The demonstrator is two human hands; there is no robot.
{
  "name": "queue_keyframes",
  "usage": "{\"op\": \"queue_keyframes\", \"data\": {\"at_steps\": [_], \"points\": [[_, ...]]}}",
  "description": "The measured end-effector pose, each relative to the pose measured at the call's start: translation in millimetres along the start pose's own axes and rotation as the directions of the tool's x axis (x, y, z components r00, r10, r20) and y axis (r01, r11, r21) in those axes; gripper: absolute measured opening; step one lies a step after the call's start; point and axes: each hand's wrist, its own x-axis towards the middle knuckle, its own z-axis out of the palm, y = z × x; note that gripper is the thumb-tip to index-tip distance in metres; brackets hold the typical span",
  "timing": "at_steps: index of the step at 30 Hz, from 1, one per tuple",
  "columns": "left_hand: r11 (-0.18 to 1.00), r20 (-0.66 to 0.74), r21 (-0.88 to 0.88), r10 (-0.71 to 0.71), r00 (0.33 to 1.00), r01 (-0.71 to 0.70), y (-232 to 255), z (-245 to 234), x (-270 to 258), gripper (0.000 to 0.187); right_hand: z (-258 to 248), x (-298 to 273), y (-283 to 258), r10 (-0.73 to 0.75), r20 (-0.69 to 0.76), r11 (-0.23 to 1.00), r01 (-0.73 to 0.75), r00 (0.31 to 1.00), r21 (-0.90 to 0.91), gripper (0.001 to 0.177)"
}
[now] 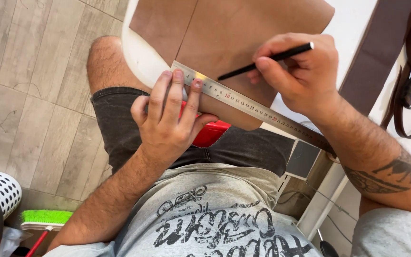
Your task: A person uses a metal ruler and a pen to measure and mark straight lines on a piece of brown leather on a white table in a workshop.
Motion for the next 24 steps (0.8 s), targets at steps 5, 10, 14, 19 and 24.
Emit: {"op": "queue_keyframes", "data": {"at_steps": [5,10,14,19,24], "points": [[1.000,0.016,0.010,-0.018,1.000,0.018,0.1,-1.3,-2.9,0.061,16.5,36.2,-8.0,-0.114,0.051,0.993,0.112,0.992,0.041,0.016],[1.000,0.017,0.003,-0.019,1.000,0.019,-1.0,1.1,-5.5,0.060,26.9,55.0,-11.2,-0.144,0.080,0.989,0.141,0.986,0.049,0.015],[1.000,-0.005,0.004,-0.021,1.000,0.021,-1.4,1.9,-5.8,0.059,29.5,58.5,-13.0,-0.155,0.072,0.988,0.154,0.985,0.029,0.015],[1.000,-0.002,0.002,-0.017,1.000,0.017,-1.0,1.2,-5.8,0.059,30.4,58.3,-12.9,-0.140,0.060,0.990,0.139,0.988,0.030,0.015],[1.000,0.004,0.001,-0.022,1.000,0.022,-1.0,0.5,-5.0,0.060,31.5,60.0,-14.5,-0.171,0.063,0.985,0.169,0.983,0.032,0.013]]}}
